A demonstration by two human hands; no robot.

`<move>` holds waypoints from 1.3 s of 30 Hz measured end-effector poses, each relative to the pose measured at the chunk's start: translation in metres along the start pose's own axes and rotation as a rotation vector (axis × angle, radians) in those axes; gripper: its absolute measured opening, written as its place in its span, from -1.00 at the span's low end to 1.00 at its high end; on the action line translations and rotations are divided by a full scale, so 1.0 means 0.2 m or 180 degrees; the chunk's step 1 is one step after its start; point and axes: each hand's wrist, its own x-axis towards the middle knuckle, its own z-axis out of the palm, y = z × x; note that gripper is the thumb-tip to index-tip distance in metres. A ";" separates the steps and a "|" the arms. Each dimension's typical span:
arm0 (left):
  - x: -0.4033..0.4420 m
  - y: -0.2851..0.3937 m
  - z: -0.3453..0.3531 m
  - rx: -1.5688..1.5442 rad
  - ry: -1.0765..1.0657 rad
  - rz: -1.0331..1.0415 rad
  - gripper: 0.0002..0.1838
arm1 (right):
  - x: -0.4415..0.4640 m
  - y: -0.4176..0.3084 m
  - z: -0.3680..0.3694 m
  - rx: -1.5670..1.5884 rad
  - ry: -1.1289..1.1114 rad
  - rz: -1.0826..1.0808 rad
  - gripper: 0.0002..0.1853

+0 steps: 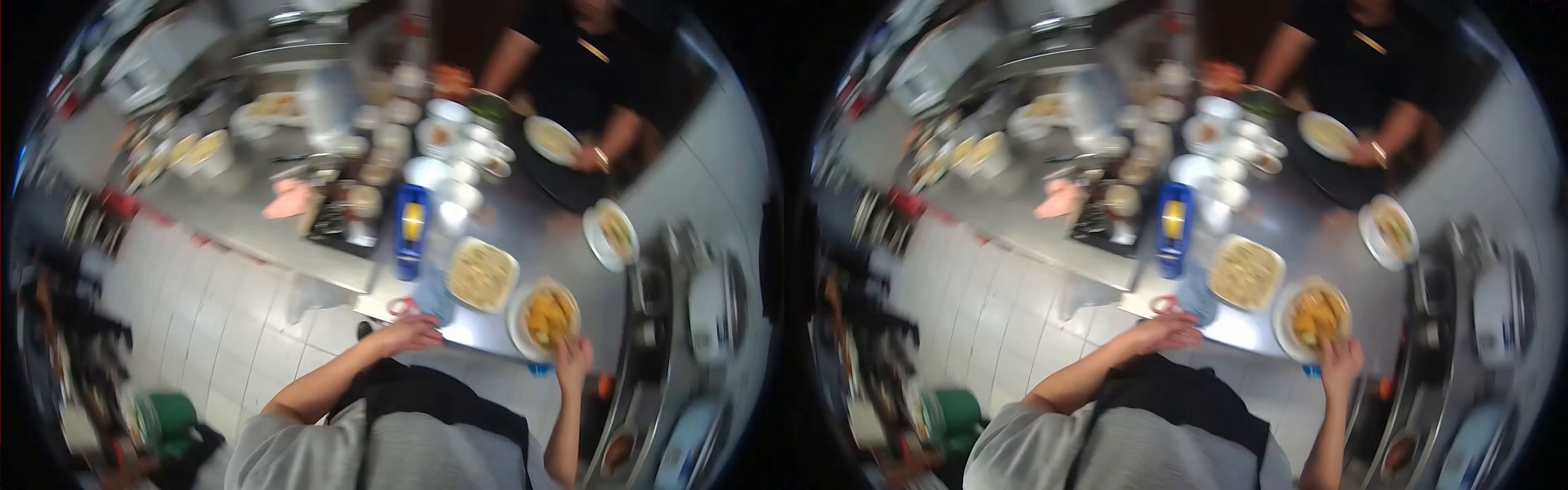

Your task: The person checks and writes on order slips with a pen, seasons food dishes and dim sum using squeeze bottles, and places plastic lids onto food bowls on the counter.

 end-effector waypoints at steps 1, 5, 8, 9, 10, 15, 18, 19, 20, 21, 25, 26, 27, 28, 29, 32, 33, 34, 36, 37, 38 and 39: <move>-0.03 0.00 -0.01 0.0152 0.0082 0.0059 -0.60 | 0.00 0.01 0.07 0.0569 0.0326 -0.0210 -0.76; -0.07 -0.08 -0.12 -0.0089 0.0264 -0.0090 -0.59 | 0.03 -0.35 0.22 0.1610 -0.1308 -0.0586 -0.82; -0.20 -0.06 -0.17 -0.0114 0.0356 0.0031 -0.59 | -0.04 -0.76 0.44 0.1593 -0.1641 -0.0830 -0.67; -0.22 -0.07 -0.22 -0.0147 0.0304 0.0117 -0.59 | -0.05 -0.85 0.53 0.1512 -0.1639 -0.0884 -0.59; -0.27 -0.08 -0.27 -0.0223 0.0284 0.0237 -0.59 | -0.05 -0.86 0.66 0.1381 -0.1573 -0.0839 -0.46; -0.62 -0.24 -0.71 -0.0495 0.0654 0.0584 -0.55 | -0.05 -0.90 0.96 0.0544 -0.0537 -0.0914 -0.37; -0.98 -0.31 -1.01 -0.0707 0.1115 0.0618 -0.51 | -0.08 -0.87 1.04 0.0476 0.0123 -0.0852 -0.44; -1.03 -0.41 -1.18 -0.1031 0.1182 0.0676 -0.54 | -0.09 -0.83 1.08 0.0413 0.0182 -0.0833 -0.43; -1.14 -0.45 -1.30 -0.1020 0.1292 0.0772 -0.55 | -0.11 -0.86 1.06 0.0451 0.0111 -0.0640 -0.43; -1.31 -0.41 -1.34 -0.1180 0.1388 0.0814 -0.58 | -0.14 -0.92 1.04 0.0487 0.0013 -0.0453 -0.43; -1.60 -0.42 -1.65 -0.1385 0.1894 0.0828 -0.61 | -0.24 -1.07 1.07 -0.0064 0.0726 -0.0849 -0.59; -1.63 -0.38 -1.70 -0.1398 0.1798 0.0859 -0.60 | -0.25 -1.10 1.10 -0.0161 0.0734 -0.0728 -0.66; -1.65 -0.34 -1.75 -0.1423 0.1710 0.0880 -0.59 | -0.27 -1.12 1.12 -0.0258 0.0725 -0.0610 -0.73; -1.66 -0.29 -1.79 -0.1369 0.1594 0.0878 -0.60 | -0.28 -1.13 1.14 -0.0358 0.0700 -0.0497 -0.79; -1.64 -0.24 -1.83 -0.1232 0.1558 0.0826 -0.61 | -0.27 -1.12 1.17 -0.0454 0.0676 -0.0374 -0.81; -1.57 -0.09 -1.97 -0.0951 0.1416 0.0799 -0.61 | -0.19 -1.15 1.21 -0.0566 0.0850 -0.0236 -0.95; -1.54 -0.05 -2.03 -0.1002 0.1405 0.0847 -0.62 | -0.17 -1.17 1.21 -0.0583 0.0803 -0.0118 -0.95; -1.51 -0.01 -2.10 -0.1062 0.1392 0.0890 -0.63 | -0.15 -1.19 1.21 -0.0607 0.0752 -0.0001 -0.95; -1.48 0.04 -2.22 -0.1088 0.1515 0.0959 -0.65 | -0.12 -1.16 1.24 -0.0626 0.0946 0.0032 -0.88; -1.47 0.06 -2.28 -0.1106 0.1672 0.0963 -0.66 | -0.11 -1.12 1.26 -0.0611 0.0980 0.0017 -0.90; -1.48 0.08 -2.35 -0.1096 0.1839 0.0989 -0.66 | -0.11 -1.09 1.29 -0.0572 0.1004 0.0013 -0.92; -1.49 0.09 -2.43 -0.1078 0.2014 0.1017 -0.65 | -0.10 -1.08 1.32 -0.0523 0.1026 0.0012 -0.94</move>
